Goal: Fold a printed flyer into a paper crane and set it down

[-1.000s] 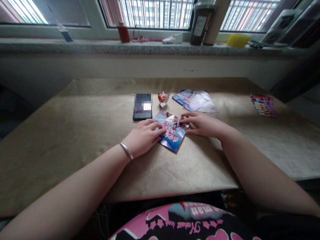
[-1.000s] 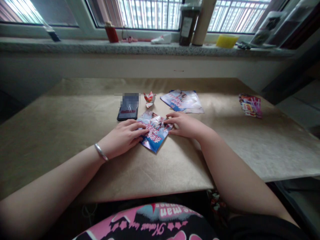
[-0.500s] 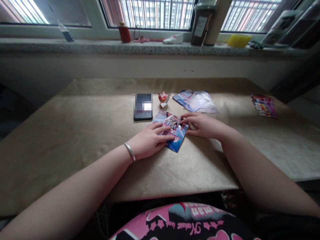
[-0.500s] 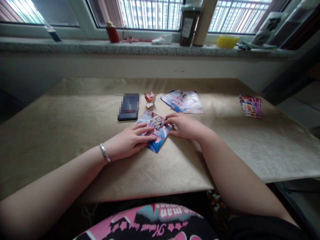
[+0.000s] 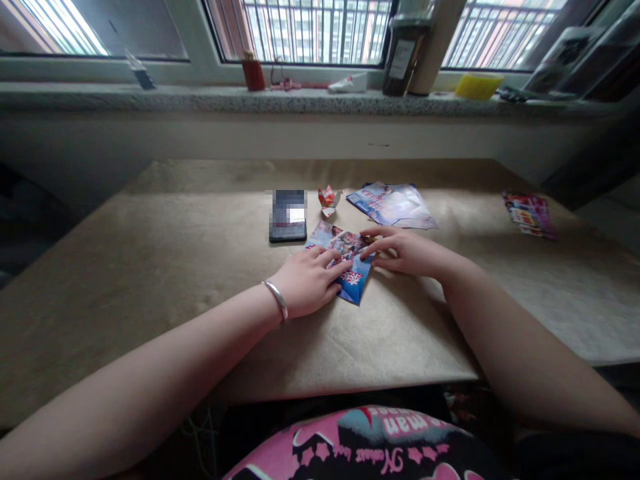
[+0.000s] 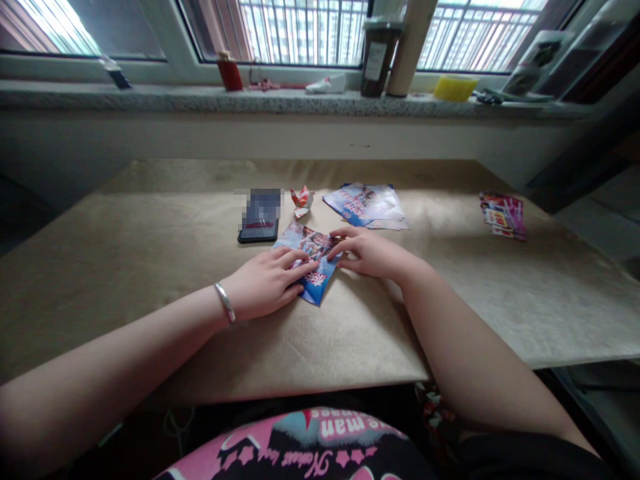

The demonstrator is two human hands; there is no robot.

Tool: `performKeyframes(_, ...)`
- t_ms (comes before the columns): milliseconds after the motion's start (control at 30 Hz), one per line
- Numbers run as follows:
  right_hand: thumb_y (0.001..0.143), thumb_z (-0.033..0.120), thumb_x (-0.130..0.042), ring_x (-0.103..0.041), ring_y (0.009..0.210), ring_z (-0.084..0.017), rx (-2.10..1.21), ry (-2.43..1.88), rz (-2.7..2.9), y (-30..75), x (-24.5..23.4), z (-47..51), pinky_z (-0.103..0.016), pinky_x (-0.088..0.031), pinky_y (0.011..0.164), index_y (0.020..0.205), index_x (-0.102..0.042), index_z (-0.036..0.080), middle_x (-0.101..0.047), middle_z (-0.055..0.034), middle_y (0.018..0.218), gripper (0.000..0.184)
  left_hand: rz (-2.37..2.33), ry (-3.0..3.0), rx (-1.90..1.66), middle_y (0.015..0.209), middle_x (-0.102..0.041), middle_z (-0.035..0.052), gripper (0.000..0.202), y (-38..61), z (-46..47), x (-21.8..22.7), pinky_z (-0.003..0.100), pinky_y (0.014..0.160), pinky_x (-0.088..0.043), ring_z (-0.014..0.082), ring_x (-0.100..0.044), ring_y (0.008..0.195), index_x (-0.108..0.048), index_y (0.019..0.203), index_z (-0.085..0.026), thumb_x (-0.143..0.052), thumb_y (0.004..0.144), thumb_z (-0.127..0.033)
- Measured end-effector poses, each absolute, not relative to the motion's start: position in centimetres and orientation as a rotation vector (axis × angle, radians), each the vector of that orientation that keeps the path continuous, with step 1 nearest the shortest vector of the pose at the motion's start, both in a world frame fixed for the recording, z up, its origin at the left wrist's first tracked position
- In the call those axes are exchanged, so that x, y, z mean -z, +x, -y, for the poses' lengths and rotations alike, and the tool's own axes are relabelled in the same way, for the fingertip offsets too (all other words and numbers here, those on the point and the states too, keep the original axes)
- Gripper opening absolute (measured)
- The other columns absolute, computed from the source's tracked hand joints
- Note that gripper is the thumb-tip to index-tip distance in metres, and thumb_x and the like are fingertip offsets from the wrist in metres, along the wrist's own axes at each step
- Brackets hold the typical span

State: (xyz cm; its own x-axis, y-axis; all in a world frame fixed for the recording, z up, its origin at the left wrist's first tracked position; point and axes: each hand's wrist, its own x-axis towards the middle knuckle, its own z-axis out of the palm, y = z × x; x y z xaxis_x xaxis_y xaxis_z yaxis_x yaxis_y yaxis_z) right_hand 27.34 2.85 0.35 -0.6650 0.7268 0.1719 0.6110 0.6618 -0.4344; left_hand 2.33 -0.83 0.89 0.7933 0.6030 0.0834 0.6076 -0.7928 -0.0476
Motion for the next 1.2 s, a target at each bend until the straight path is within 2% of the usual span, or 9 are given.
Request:
performKeyframes(100,0.082,0.028,-0.059,-0.054,0.116,-0.021,-0.525,-1.027,2.552,27.2,-0.5,-2.8,-0.039,-0.042,0.102,0.099,-0.072,0.027,-0.054,-0.0079,0.130,0.022,0.991,-2.924,0.064,0.125,-0.052,0.0081,0.047,2.7,0.5,-0.9,0.041,0.098,-0.037,0.0263,-0.047,0.110,-0.046,0.134,-0.025,-0.043,0.090,-0.043)
performKeyframes(267,0.082,0.026,-0.058,-0.053,0.118,-0.022,-0.538,-0.993,2.573,27.2,-0.4,-2.8,-0.039,-0.041,0.103,0.100,-0.072,0.026,-0.053,-0.0081,0.130,0.023,1.146,-2.893,0.220,0.128,-0.049,0.0063,0.045,3.0,0.6,-0.1,0.044,0.102,-0.034,0.0260,-0.043,0.115,-0.044,0.135,-0.029,-0.036,0.093,-0.044)
performKeyframes(533,0.084,0.026,-0.056,-0.052,0.118,-0.021,-0.556,-0.948,2.587,27.0,-0.6,-2.8,-0.039,-0.041,0.103,0.099,-0.071,0.023,-0.054,-0.0100,0.130,0.021,1.157,-3.085,0.274,0.134,-0.043,0.0044,0.042,2.4,-0.3,0.2,0.043,0.110,-0.029,0.0253,-0.036,0.125,-0.051,0.129,-0.032,-0.048,0.088,-0.044)
performKeyframes(833,0.084,0.028,-0.057,-0.056,0.111,-0.020,-0.555,-1.010,2.485,26.3,-0.4,-2.8,-0.039,-0.043,0.099,0.088,-0.069,0.023,-0.059,-0.0070,0.120,0.014,1.056,-3.125,0.335,0.134,-0.045,0.0036,0.037,2.3,-0.4,0.2,0.045,0.110,-0.029,0.0250,-0.035,0.128,-0.056,0.123,-0.031,-0.053,0.086,-0.040)
performKeyframes(1200,0.085,0.026,-0.056,-0.059,0.102,-0.018,-0.491,-1.001,2.414,25.7,0.1,-2.7,-0.036,-0.046,0.093,0.082,-0.069,0.021,-0.063,-0.0073,0.110,0.014,0.988,-3.118,0.331,0.135,-0.046,0.0073,0.038,2.3,-0.2,0.2,0.044,0.110,-0.030,0.0258,-0.037,0.127,-0.056,0.121,-0.023,-0.053,0.086,-0.038)
